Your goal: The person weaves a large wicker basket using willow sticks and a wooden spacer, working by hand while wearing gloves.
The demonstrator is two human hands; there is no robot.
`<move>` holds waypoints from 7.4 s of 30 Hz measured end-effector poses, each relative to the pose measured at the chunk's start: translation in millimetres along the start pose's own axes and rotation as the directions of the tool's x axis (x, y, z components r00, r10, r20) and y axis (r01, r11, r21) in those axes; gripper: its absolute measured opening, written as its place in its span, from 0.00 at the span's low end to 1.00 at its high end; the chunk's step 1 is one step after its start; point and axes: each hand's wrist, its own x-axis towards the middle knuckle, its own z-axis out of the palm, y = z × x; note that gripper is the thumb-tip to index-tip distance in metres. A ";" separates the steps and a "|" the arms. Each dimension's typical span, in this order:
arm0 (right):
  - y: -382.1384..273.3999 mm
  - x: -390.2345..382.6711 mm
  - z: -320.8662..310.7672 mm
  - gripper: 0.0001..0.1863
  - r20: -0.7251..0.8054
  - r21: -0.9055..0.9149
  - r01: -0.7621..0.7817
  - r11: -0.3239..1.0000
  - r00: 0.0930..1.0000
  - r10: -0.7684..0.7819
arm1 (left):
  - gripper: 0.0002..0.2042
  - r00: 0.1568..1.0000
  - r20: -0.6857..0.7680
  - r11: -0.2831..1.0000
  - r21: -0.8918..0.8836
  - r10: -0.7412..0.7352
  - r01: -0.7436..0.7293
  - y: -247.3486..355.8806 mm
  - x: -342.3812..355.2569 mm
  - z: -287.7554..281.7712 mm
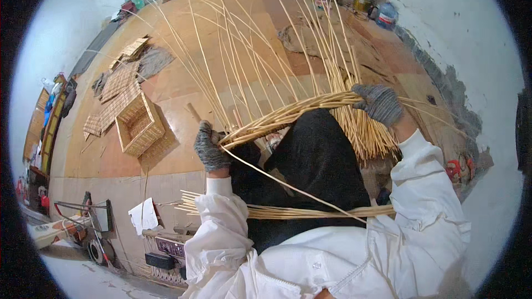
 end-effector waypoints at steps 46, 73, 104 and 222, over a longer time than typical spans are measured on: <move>-137.1 -41.6 29.9 0.27 -0.404 -0.013 0.166 0.986 0.901 -0.157 | 0.29 0.950 0.307 0.995 -0.068 -0.050 0.074 -9.9 -129.0 14.9; -229.9 46.4 1.9 0.16 0.314 0.807 -0.039 0.589 0.873 -0.374 | 0.17 0.511 0.721 0.866 0.488 -0.469 0.107 23.5 -42.8 -80.7; -184.6 -9.8 10.8 0.25 0.419 0.795 -0.544 0.270 0.813 0.405 | 0.09 0.741 0.361 0.731 0.635 -0.567 0.250 3.5 -79.1 -40.0; -207.8 -30.3 89.2 0.18 -0.030 0.146 0.439 0.886 0.897 -0.440 | 0.20 0.933 -0.041 0.925 0.117 -0.358 0.360 -21.7 -115.7 -47.9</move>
